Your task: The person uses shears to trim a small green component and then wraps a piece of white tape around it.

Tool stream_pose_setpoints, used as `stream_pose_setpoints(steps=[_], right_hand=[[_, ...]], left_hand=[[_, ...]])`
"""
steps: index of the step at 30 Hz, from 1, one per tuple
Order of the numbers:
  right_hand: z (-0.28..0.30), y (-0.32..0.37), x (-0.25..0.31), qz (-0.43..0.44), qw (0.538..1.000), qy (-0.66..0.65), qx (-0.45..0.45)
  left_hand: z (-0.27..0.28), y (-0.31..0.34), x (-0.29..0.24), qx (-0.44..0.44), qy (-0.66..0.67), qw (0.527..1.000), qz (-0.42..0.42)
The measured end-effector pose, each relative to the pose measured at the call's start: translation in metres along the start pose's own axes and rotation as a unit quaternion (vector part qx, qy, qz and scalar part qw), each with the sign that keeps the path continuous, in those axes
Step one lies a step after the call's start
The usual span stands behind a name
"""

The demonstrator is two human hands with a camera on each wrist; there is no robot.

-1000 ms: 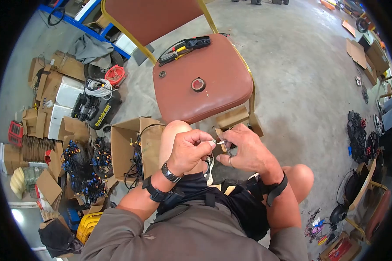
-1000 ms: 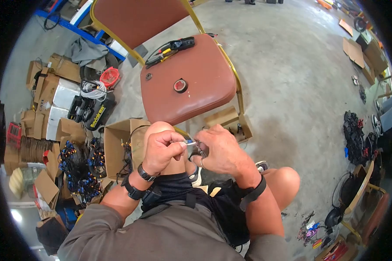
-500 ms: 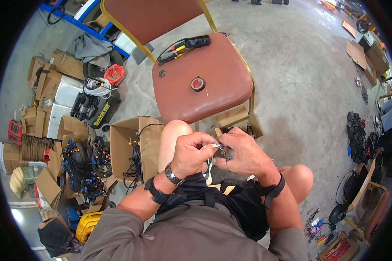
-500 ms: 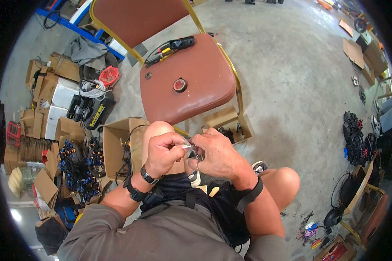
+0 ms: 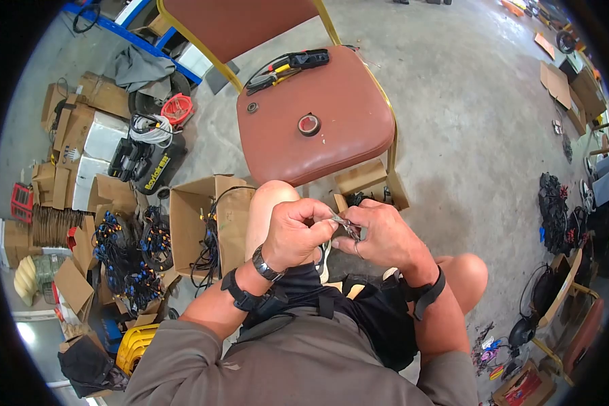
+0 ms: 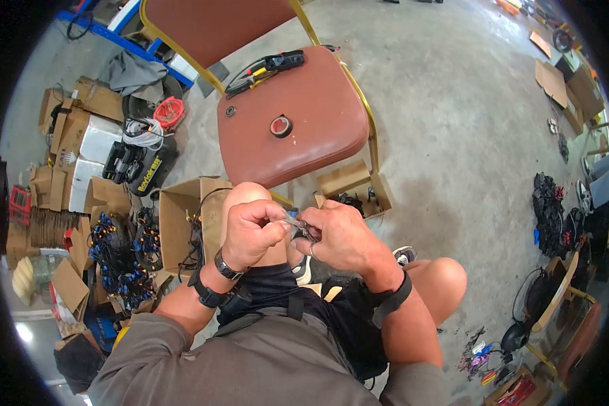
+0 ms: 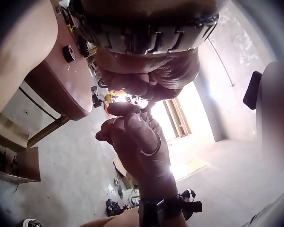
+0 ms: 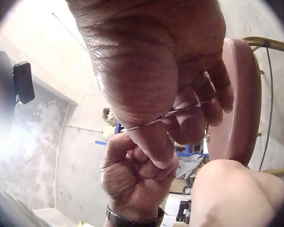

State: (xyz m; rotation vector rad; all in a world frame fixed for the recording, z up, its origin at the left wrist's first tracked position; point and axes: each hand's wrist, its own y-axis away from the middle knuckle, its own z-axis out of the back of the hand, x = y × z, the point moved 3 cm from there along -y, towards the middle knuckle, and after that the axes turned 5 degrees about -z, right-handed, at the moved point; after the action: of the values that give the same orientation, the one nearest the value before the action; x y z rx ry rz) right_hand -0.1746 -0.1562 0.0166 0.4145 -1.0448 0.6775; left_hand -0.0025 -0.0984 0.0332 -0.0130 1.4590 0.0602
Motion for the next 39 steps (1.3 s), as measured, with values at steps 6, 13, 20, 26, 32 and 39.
stream_pose_setpoints(steps=[6, 13, 20, 26, 32, 39], right_hand=[[-0.002, -0.001, -0.002, 0.024, 1.000, 0.007, -0.002], [-0.001, -0.001, -0.004, 0.010, 1.000, 0.015, 0.016], [-0.001, 0.001, -0.002, 0.048, 0.998, 0.033, -0.002], [0.002, 0.001, 0.004, 0.038, 0.999, 0.032, 0.005], [0.003, 0.003, 0.003, 0.038, 0.999, 0.017, 0.007], [0.007, 0.004, 0.004, 0.034, 0.999, 0.029, 0.005]], left_hand=[[0.002, -0.002, -0.002, 0.016, -0.021, 0.999, -0.022], [0.003, -0.003, -0.004, 0.033, 0.008, 0.999, -0.018], [0.013, -0.013, -0.021, 0.110, -0.113, 0.986, -0.057], [0.009, -0.010, -0.012, 0.101, -0.032, 0.994, 0.013], [0.009, -0.009, -0.003, 0.104, 0.011, 0.994, 0.036], [0.011, -0.021, -0.025, 0.151, -0.089, 0.984, -0.029]])
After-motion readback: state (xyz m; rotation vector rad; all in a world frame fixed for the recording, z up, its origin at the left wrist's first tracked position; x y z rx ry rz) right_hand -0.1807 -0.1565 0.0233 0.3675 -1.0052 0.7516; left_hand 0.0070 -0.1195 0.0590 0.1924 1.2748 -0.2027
